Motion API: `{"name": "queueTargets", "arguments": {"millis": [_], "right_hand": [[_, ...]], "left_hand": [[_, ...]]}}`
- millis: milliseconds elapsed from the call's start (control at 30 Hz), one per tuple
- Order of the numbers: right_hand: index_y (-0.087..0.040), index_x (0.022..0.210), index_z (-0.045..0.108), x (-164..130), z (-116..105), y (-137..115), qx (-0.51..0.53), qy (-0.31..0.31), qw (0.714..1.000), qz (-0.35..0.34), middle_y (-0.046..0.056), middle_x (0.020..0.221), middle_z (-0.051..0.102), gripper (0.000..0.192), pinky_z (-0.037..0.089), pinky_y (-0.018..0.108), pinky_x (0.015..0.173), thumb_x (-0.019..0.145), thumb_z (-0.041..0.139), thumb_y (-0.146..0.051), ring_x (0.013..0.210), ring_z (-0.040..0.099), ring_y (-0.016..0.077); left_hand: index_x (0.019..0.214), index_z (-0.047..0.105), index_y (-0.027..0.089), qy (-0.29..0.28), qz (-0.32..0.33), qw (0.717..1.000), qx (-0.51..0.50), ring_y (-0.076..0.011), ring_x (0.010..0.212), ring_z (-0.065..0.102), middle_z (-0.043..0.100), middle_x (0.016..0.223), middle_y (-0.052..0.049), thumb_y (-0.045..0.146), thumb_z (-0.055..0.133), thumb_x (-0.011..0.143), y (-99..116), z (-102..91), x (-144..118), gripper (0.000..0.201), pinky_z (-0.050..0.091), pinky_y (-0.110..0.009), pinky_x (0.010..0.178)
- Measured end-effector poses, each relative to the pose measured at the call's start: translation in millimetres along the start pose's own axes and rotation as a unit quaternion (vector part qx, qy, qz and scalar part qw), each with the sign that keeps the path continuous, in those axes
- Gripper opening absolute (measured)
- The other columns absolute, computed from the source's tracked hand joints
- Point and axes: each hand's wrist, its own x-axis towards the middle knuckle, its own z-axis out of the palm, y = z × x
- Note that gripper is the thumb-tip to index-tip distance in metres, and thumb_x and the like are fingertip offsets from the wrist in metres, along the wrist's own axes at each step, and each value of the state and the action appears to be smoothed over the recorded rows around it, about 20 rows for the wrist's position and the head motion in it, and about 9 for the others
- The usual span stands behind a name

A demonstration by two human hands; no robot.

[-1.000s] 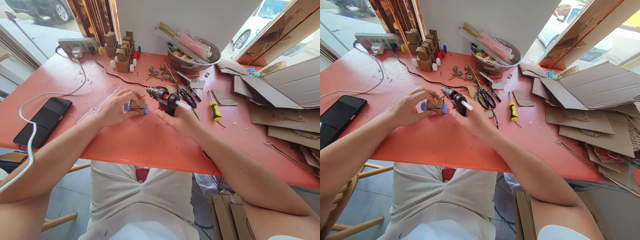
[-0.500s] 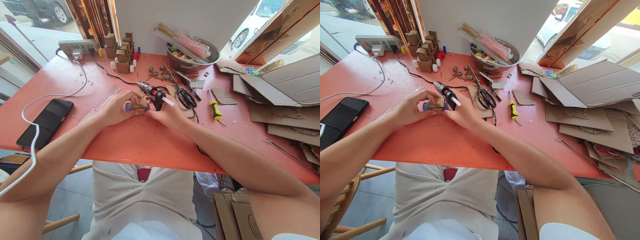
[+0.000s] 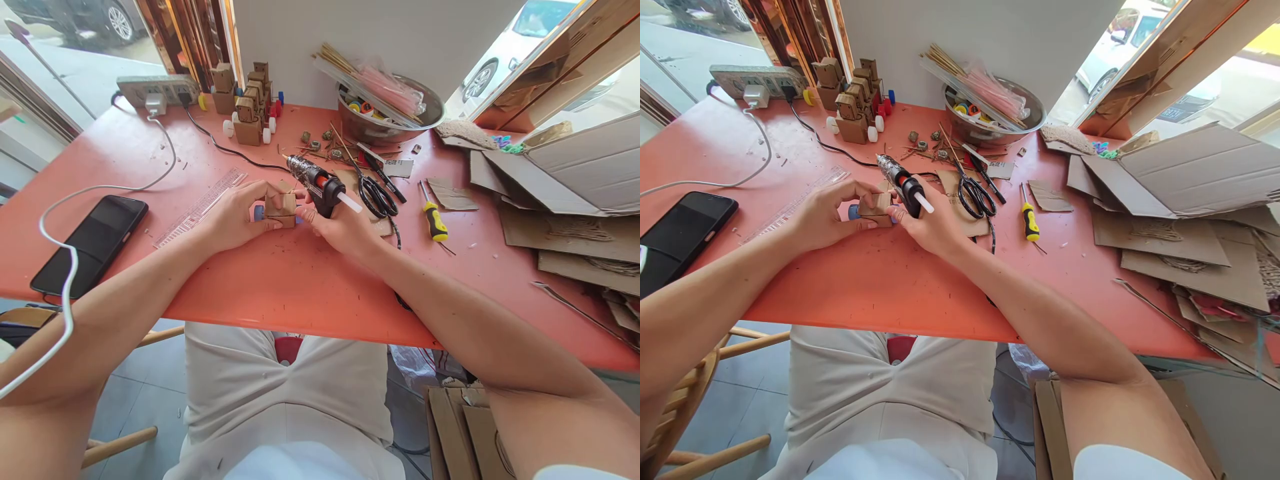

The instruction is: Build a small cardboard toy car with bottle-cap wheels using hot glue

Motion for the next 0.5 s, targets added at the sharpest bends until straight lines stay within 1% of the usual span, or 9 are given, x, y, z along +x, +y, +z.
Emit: {"name": "queueTargets", "arguments": {"millis": [100,267,400,500], "right_hand": [[-0.023,0.095,0.064,1.2,0.1,1.1,-0.003,0.005,1.000,0.012,0.006,0.099,0.076,0.021,0.058,0.041,0.091,0.088,0.080,-0.036,0.096,0.072,0.0254],[-0.024,0.096,0.063,0.4,2.7,-2.5,0.029,0.016,0.998,0.051,0.006,0.104,0.077,0.028,0.059,0.039,0.084,0.083,0.082,-0.040,0.098,0.071,0.0246],[-0.025,0.087,0.059,0.0,3.1,-6.0,0.027,0.022,0.997,0.063,0.005,0.102,0.076,0.031,0.057,0.036,0.080,0.079,0.084,-0.042,0.094,0.068,0.0223],[-0.025,0.082,0.056,0.4,4.0,-6.0,0.025,0.022,0.997,0.070,0.005,0.100,0.076,0.037,0.055,0.034,0.079,0.080,0.085,-0.046,0.098,0.068,0.0235]], "left_hand": [[0.099,0.068,0.023,0.001,-0.004,1.000,0.004,-0.0261,0.103,0.075,0.081,0.120,-0.008,0.039,0.076,0.081,-1.1,0.3,0.1,0.026,0.059,-0.044,0.098],[0.098,0.069,0.023,0.006,-0.011,1.000,0.011,-0.0268,0.104,0.076,0.082,0.118,-0.007,0.039,0.077,0.080,0.1,0.7,0.2,0.025,0.059,-0.044,0.099],[0.097,0.070,0.023,0.010,-0.010,1.000,0.022,-0.0260,0.103,0.077,0.082,0.117,-0.006,0.041,0.076,0.081,2.3,1.0,0.3,0.025,0.060,-0.043,0.099],[0.097,0.070,0.023,0.012,-0.014,0.999,0.027,-0.0249,0.099,0.076,0.083,0.114,-0.006,0.041,0.076,0.081,2.9,1.9,0.2,0.024,0.060,-0.041,0.096]]}}
